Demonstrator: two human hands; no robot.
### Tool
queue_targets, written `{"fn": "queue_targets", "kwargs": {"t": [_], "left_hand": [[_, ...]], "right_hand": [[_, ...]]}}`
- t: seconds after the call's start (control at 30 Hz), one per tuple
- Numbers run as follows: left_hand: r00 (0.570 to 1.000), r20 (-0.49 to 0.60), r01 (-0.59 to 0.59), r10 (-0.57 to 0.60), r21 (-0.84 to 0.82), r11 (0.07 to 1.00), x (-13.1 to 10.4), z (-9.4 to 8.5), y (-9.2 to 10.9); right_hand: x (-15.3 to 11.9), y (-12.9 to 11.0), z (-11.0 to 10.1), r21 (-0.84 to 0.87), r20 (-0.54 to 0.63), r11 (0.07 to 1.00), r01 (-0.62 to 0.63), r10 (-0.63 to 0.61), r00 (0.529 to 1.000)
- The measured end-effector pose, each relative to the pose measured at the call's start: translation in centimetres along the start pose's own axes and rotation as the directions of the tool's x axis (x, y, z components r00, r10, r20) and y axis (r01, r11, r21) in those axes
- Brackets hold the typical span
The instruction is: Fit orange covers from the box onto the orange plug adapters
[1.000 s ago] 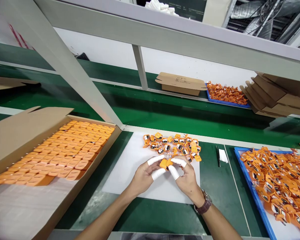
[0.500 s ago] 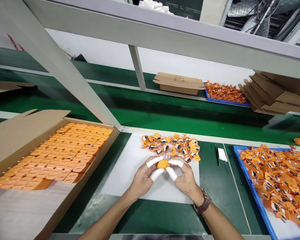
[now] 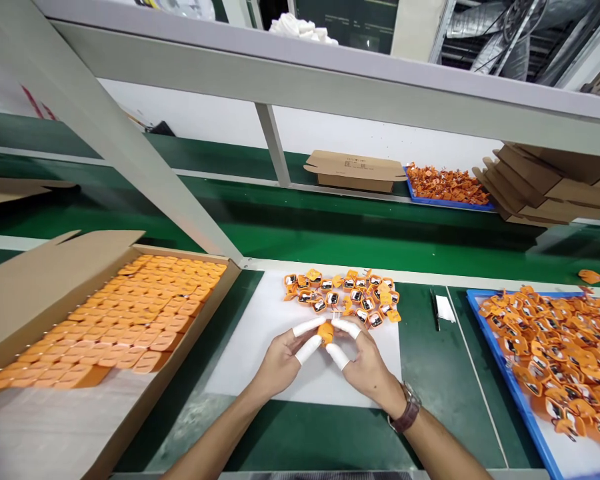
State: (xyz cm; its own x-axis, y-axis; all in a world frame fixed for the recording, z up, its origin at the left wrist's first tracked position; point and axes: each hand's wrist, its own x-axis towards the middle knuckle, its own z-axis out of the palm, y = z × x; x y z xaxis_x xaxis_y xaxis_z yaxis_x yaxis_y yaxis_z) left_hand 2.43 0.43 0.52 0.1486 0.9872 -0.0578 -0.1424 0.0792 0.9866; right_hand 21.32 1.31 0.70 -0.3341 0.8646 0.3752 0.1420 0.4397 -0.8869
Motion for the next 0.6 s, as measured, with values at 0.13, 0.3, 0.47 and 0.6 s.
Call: {"fn": "queue_targets", "kwargs": {"t": [0.13,0.3,0.47,0.6], "left_hand": [[0.998,0.049,-0.044,0.039,0.097,0.994,-1.1,-1.0,0.0],[0.999,0.018,-0.031,0.028,0.152,0.988,-2.4,-1.8,-1.5],[1.000,-0.018,0.004,-0.001,0.169,0.986,-2.8,-1.9,-2.4],[1.000,0.022,-0.014,0.011,0.144,0.989,-2.7,-1.9,-2.3]], "right_hand": [[-0.6,0.4,0.6,0.145,0.048,0.978,-0.148,0.142,0.989],[-1.2,1.0,1.7,0.154,0.122,0.966,-0.206,0.188,0.975],[-1.3,1.6,2.6,0.166,0.077,0.971,-0.170,0.159,0.984],[-1.7,2.2,2.9,0.113,0.070,0.980,-0.161,0.154,0.986]]}}
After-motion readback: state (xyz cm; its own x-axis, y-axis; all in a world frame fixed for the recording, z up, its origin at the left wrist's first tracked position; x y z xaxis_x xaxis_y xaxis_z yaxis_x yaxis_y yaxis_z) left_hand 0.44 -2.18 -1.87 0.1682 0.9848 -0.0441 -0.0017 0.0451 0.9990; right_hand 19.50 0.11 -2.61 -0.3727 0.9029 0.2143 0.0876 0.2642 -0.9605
